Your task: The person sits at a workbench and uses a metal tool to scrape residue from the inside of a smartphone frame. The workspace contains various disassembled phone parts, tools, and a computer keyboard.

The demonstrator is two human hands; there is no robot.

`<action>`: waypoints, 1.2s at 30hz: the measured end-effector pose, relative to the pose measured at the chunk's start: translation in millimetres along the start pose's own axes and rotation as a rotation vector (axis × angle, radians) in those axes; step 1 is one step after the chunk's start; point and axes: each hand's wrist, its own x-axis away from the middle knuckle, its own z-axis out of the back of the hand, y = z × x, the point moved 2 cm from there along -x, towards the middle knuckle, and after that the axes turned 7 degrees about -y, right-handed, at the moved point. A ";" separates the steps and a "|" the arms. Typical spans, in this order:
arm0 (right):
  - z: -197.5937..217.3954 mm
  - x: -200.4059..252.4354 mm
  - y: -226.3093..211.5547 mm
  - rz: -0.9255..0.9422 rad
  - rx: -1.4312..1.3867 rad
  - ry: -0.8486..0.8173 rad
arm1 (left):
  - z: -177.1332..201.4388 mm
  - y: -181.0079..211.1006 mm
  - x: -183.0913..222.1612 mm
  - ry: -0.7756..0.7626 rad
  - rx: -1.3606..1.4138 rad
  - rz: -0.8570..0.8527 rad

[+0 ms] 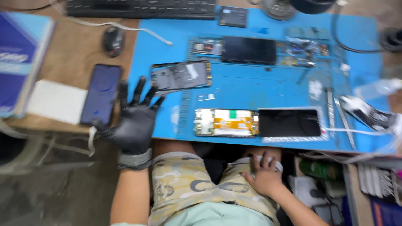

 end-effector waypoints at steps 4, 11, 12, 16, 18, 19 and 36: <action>-2.3 2.6 4.8 0.009 -0.028 0.008 | -4.2 0.3 -0.3 -0.039 -0.032 0.051; 2.4 6.8 1.6 0.037 0.004 -0.019 | 3.6 2.8 5.3 -0.076 -0.100 0.081; 1.9 5.2 2.5 0.041 0.001 0.013 | 3.3 2.5 4.5 -0.102 -0.128 0.083; 2.5 4.4 3.4 0.035 -0.003 0.006 | -0.6 1.8 3.0 -0.139 -0.122 0.092; -0.4 2.7 4.1 0.041 0.009 0.013 | -4.4 0.3 4.5 -0.067 -0.172 0.089; -5.7 -0.8 5.8 0.042 0.005 0.014 | 15.8 -4.4 7.4 -0.070 -0.173 0.091; -33.4 -30.5 7.7 0.038 0.101 0.184 | -51.1 -69.3 12.3 -0.816 -1.955 0.052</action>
